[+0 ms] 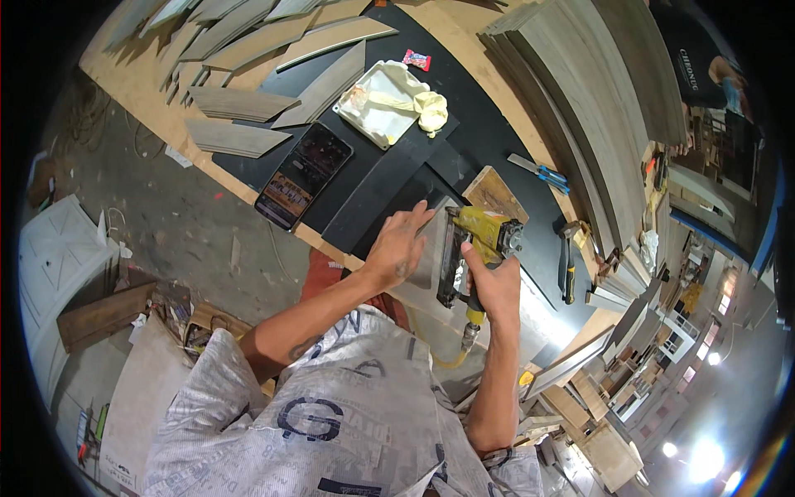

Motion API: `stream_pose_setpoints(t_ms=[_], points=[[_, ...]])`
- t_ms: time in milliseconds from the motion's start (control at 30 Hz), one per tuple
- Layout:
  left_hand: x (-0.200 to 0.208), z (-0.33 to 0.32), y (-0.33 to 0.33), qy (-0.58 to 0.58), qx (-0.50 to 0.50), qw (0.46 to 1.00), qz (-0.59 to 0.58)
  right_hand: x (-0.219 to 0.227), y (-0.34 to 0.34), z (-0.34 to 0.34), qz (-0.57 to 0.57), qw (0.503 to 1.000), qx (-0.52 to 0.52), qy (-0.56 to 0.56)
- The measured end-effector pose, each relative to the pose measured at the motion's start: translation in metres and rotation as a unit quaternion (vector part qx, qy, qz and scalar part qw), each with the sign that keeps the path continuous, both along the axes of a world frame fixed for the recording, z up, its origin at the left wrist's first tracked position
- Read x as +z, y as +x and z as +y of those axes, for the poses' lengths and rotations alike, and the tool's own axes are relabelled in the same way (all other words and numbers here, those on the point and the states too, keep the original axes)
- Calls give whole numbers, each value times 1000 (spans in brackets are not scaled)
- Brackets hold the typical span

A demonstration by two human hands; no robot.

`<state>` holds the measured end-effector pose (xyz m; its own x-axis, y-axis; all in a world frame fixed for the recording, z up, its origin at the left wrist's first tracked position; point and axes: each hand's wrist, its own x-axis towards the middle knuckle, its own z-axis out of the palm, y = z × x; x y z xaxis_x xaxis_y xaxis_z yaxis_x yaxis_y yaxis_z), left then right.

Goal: Assembling wooden furniture panels using a hammer and a nail gun.

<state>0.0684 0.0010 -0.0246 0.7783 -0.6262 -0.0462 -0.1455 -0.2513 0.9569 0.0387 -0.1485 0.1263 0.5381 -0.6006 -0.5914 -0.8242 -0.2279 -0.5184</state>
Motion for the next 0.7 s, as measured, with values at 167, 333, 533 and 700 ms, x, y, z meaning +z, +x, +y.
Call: stream_pose_setpoints(t_ms=[167, 333, 533, 700], points=[[-2, 0, -1, 2, 2, 1000, -13, 1, 1, -1, 15, 1000, -10, 6], [-3, 0, -2, 2, 4, 1000, -13, 3, 4, -1, 64, 998, 10, 1], [-3, 0, -2, 11, -3, 1000, -8, -2, -2, -3, 74, 997, 18, -12], [-2, 0, -1, 15, -7, 1000, -10, 3, 0, 0, 74, 997, 10, -6]])
